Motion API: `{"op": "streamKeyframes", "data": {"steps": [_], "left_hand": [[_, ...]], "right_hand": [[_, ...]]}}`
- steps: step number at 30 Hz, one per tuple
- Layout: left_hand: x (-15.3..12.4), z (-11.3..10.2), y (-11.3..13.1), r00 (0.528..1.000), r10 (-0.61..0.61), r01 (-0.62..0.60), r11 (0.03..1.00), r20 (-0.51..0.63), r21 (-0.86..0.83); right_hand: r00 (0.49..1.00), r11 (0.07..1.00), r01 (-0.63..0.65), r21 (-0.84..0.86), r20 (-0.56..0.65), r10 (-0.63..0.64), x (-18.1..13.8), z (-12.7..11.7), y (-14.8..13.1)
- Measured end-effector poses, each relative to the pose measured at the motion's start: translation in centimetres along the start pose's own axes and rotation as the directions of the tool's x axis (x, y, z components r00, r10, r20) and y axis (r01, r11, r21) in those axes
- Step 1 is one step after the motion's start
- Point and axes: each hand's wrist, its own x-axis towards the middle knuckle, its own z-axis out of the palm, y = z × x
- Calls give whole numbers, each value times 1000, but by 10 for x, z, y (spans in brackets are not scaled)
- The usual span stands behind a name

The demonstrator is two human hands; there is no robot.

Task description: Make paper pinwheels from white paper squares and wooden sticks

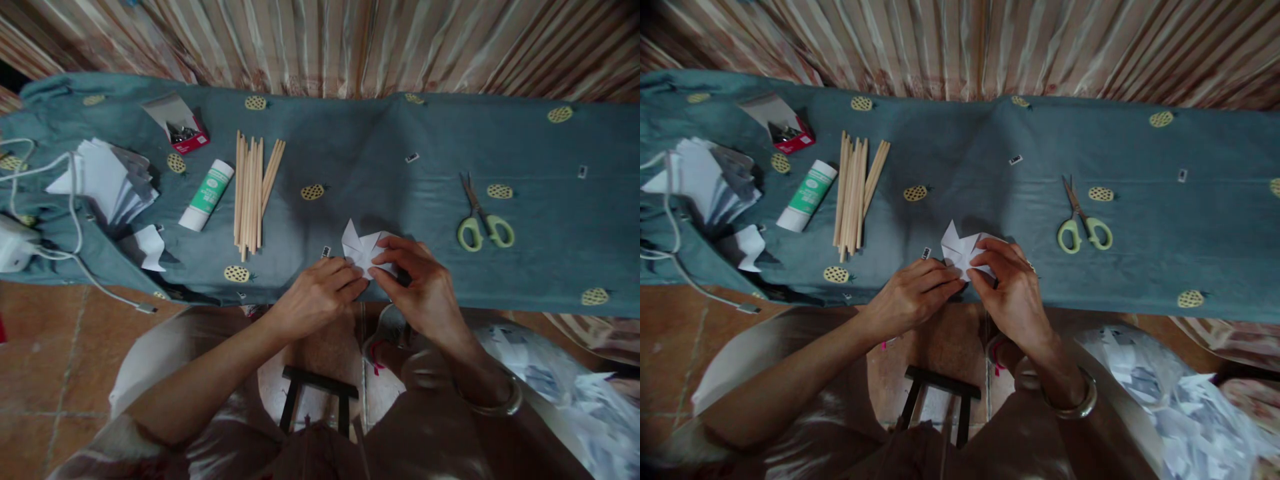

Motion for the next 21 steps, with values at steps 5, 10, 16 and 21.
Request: {"op": "streamKeyframes", "data": {"steps": [5, 10, 16, 21], "left_hand": [[0, 0, 0, 1000, -3, 3, 1000, -1, 7], [1, -1, 1, 1000, 18, -18, 1000, -20, 5], [2, 0, 0, 1000, 17, -17, 1000, -20, 3], [2, 0, 0, 1000, 2, -2, 1000, 4, -1]], "right_hand": [[998, 997, 65, -40, 2, -65, -1, -1, -1], [997, 994, 71, -81, 16, -70, -2, -1, -1], [999, 996, 51, -79, -1, -51, -3, -1, -1], [998, 993, 62, -100, 1, -62, -3, -1, -1]]}}
